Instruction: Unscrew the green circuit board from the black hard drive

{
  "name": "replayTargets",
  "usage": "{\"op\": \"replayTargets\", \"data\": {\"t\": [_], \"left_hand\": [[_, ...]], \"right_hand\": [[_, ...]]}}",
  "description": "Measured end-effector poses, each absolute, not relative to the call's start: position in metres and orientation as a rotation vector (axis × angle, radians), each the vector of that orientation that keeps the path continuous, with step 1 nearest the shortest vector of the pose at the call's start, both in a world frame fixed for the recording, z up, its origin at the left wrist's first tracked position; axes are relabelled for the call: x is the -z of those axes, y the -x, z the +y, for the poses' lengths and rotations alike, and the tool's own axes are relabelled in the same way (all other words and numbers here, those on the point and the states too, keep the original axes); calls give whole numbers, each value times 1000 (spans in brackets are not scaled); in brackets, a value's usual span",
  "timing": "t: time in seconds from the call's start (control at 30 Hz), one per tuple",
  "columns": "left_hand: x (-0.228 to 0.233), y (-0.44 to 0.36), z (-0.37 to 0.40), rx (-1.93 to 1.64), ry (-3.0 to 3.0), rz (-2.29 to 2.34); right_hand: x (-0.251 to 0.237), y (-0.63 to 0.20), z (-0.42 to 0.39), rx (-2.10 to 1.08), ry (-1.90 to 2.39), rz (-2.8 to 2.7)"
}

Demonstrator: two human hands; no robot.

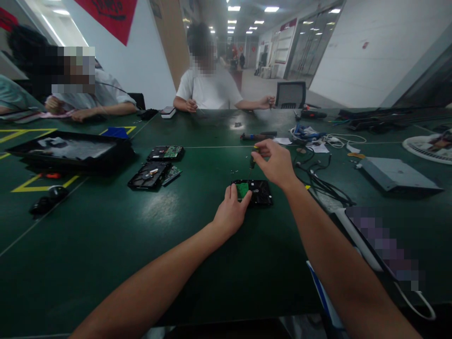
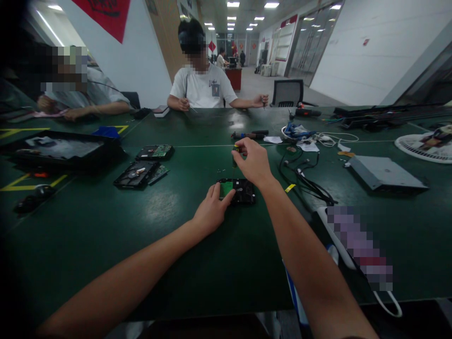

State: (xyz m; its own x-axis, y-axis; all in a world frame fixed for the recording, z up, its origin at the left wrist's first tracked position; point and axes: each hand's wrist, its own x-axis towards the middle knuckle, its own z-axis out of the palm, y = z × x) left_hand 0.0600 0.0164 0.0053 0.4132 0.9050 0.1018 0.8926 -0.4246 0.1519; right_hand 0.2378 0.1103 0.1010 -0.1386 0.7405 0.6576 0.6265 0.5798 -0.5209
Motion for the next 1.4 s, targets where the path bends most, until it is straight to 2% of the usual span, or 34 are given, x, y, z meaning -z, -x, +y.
{"op": "replayTargets", "data": {"t": [1.4], "left_hand": [[-7, -61, 16, -245, -2574, 1647]], "right_hand": [[-99, -237, 111, -64, 1160, -1797]]}}
